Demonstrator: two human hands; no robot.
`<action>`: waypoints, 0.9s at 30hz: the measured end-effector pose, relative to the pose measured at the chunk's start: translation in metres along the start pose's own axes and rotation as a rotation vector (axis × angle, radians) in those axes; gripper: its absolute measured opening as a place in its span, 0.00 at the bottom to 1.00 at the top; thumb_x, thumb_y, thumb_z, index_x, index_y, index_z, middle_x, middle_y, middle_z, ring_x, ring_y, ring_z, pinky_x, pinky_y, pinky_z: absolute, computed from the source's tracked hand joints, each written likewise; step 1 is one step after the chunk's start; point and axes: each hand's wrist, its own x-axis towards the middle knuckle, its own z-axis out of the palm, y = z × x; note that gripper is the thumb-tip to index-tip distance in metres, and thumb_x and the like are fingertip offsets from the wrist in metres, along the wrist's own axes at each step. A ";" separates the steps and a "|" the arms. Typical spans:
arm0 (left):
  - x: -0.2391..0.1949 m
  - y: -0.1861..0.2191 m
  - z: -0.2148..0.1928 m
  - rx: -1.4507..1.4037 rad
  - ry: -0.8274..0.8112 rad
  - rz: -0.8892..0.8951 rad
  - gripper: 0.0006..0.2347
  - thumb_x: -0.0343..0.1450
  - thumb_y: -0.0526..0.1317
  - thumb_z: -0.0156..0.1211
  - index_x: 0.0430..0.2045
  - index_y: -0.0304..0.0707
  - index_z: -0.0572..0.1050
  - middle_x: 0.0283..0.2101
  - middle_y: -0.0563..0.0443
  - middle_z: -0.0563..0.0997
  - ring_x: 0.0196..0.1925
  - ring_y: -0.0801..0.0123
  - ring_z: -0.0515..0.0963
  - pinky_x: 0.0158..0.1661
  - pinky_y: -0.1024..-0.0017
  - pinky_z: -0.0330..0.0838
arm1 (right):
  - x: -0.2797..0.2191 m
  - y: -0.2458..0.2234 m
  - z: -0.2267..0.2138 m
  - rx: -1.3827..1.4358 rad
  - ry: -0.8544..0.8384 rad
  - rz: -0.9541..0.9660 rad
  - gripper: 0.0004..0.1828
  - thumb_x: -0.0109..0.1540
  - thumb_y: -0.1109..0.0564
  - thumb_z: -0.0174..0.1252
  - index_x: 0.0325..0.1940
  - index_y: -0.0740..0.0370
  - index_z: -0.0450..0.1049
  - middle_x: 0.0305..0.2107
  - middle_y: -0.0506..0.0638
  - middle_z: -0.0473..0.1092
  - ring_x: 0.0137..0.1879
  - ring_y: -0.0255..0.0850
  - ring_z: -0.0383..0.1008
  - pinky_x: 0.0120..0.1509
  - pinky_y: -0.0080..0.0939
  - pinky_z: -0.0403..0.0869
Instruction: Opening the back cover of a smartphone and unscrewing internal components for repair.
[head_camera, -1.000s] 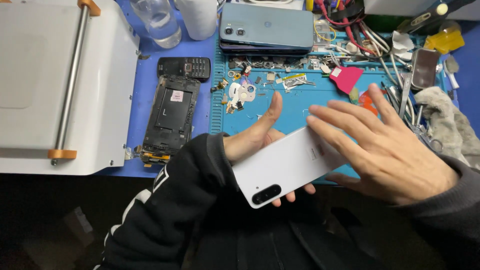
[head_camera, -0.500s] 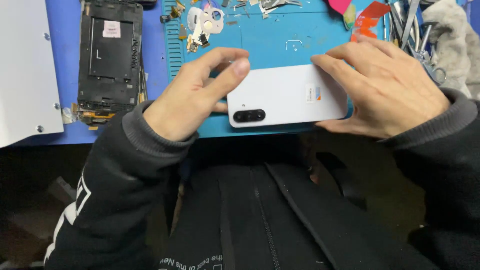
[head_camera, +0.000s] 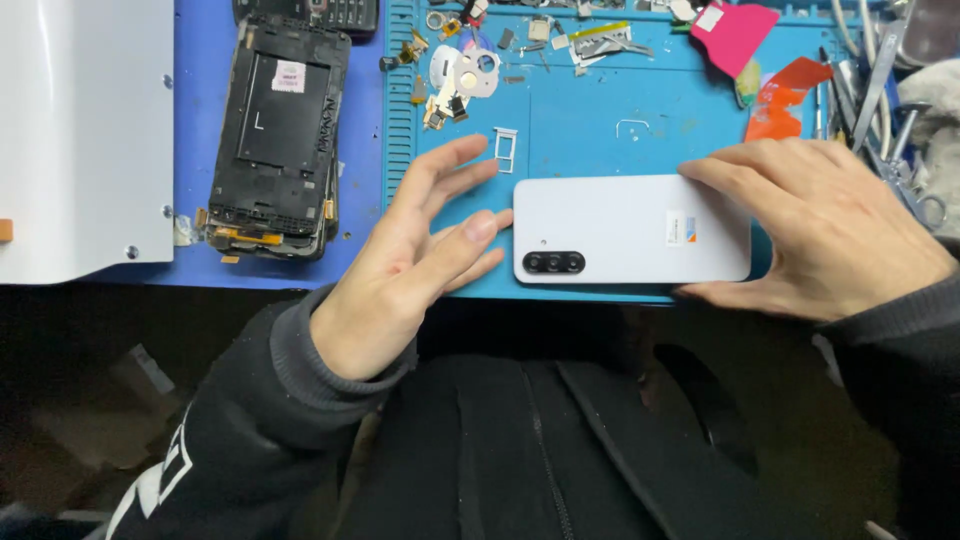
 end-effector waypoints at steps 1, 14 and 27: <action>-0.002 -0.002 -0.002 0.002 0.004 -0.005 0.29 0.77 0.44 0.51 0.73 0.39 0.47 0.76 0.32 0.54 0.73 0.53 0.67 0.66 0.57 0.67 | 0.003 -0.002 0.001 0.007 0.000 -0.002 0.53 0.43 0.35 0.72 0.66 0.61 0.68 0.53 0.55 0.70 0.59 0.50 0.71 0.62 0.50 0.68; 0.012 -0.002 0.014 1.201 0.132 0.696 0.28 0.70 0.41 0.73 0.63 0.31 0.66 0.65 0.41 0.71 0.70 0.43 0.67 0.71 0.51 0.62 | 0.009 -0.004 -0.003 -0.020 -0.002 -0.057 0.55 0.48 0.33 0.70 0.71 0.65 0.64 0.56 0.58 0.67 0.61 0.51 0.68 0.64 0.52 0.65; 0.057 -0.003 0.062 1.429 -0.041 0.635 0.40 0.66 0.55 0.74 0.63 0.19 0.62 0.57 0.31 0.70 0.62 0.43 0.68 0.64 0.46 0.63 | -0.075 0.008 -0.021 -0.055 0.089 0.131 0.36 0.51 0.55 0.75 0.61 0.67 0.74 0.49 0.60 0.75 0.59 0.51 0.72 0.60 0.52 0.73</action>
